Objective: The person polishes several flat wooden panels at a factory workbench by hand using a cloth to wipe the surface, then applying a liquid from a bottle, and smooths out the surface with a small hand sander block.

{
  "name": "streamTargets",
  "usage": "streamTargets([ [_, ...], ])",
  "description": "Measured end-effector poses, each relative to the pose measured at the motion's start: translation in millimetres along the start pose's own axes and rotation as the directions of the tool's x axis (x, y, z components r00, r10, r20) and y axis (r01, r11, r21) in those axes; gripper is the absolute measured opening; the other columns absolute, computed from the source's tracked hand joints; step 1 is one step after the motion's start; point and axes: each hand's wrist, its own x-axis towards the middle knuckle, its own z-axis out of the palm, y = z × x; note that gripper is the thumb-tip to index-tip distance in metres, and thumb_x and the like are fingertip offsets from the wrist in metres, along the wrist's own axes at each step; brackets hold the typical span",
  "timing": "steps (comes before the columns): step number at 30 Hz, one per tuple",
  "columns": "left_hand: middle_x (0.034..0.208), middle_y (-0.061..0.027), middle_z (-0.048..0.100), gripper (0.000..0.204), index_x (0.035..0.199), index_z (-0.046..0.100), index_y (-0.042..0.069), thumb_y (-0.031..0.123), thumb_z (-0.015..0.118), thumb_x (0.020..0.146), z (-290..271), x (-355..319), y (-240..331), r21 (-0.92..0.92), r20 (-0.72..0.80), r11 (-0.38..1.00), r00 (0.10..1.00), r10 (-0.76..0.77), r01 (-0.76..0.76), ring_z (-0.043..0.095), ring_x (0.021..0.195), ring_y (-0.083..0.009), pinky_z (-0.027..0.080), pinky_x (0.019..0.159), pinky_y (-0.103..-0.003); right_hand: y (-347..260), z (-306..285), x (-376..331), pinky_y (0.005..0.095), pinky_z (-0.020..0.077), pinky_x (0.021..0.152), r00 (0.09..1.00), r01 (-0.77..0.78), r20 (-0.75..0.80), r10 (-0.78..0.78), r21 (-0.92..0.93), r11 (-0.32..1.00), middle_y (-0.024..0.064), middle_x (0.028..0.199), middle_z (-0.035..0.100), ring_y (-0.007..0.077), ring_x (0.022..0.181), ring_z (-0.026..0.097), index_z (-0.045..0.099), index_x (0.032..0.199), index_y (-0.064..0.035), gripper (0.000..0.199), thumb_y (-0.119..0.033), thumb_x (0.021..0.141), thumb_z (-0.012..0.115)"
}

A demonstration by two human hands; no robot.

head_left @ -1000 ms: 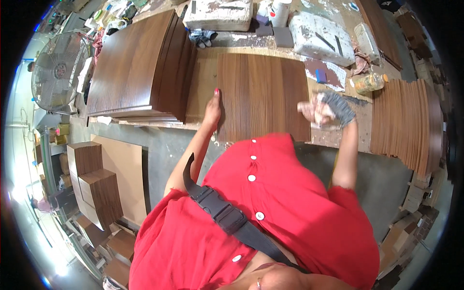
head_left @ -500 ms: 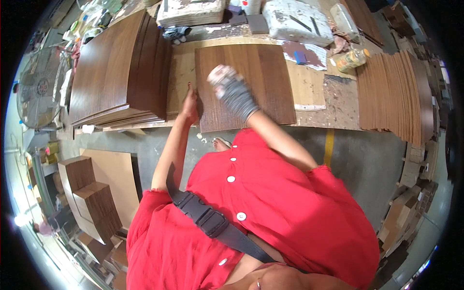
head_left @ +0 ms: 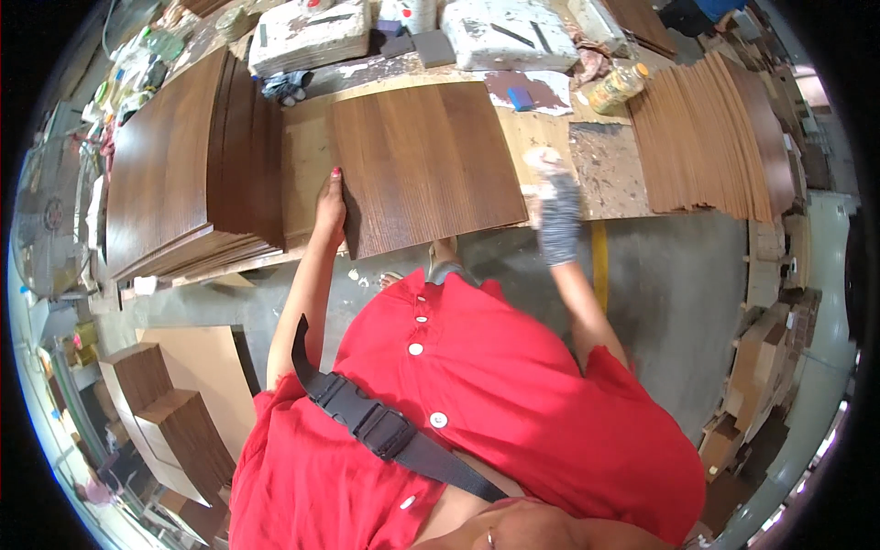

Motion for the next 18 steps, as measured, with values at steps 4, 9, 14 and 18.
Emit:
streamTargets([
  [4,0.140,-0.0158,0.058,0.054,0.141,0.053,-0.003,0.038,0.043,0.108,8.7,31.6,-12.0,0.202,-0.040,0.935,0.952,0.304,-0.290,0.052,0.129,-0.0219,0.036,0.112,-0.033,-120.1,65.7,28.9,0.0390,0.0465,0.099,0.906,0.228,0.300,-0.299,0.250,0.941,0.0186,0.112,0.064,0.0321,0.108,0.061,0.066,0.111,-0.0046,0.030,-0.012,0.087,0.049],
  [9,0.124,-0.0189,0.066,0.051,0.132,0.057,-0.006,0.037,0.043,0.108,-17.0,41.5,-25.4,0.474,-0.045,0.836,0.941,0.336,-0.276,0.061,0.115,-0.0269,0.044,0.103,-0.036,-103.4,76.4,-2.2,0.0413,0.0433,0.106,0.946,0.276,0.196,-0.258,-0.073,0.958,0.0172,0.124,0.063,0.0328,0.121,0.057,0.062,0.123,-0.0039,0.038,-0.011,0.088,0.053],
  [14,0.125,-0.0253,0.066,0.045,0.133,0.057,-0.007,0.028,0.046,0.107,4.7,14.4,4.1,0.632,0.042,0.683,0.896,0.442,-0.366,0.063,0.119,-0.0307,0.045,0.103,-0.037,50.6,19.6,-17.9,0.0439,0.0336,0.116,0.977,0.112,0.215,-0.010,-0.470,0.875,0.0213,0.132,0.057,0.0340,0.128,0.050,0.061,0.126,-0.0002,0.042,-0.006,0.086,0.052],
  [18,0.121,-0.0291,0.063,0.042,0.132,0.062,0.002,0.028,0.053,0.101,7.2,-21.4,31.7,0.796,0.135,0.494,0.898,0.419,-0.350,0.061,0.114,-0.0406,0.045,0.103,-0.046,-14.5,40.3,1.8,0.0419,0.0379,0.114,0.995,-0.013,0.096,0.011,0.021,1.000,0.0220,0.131,0.059,0.0339,0.127,0.053,0.061,0.125,0.0025,0.036,-0.004,0.091,0.051],
])
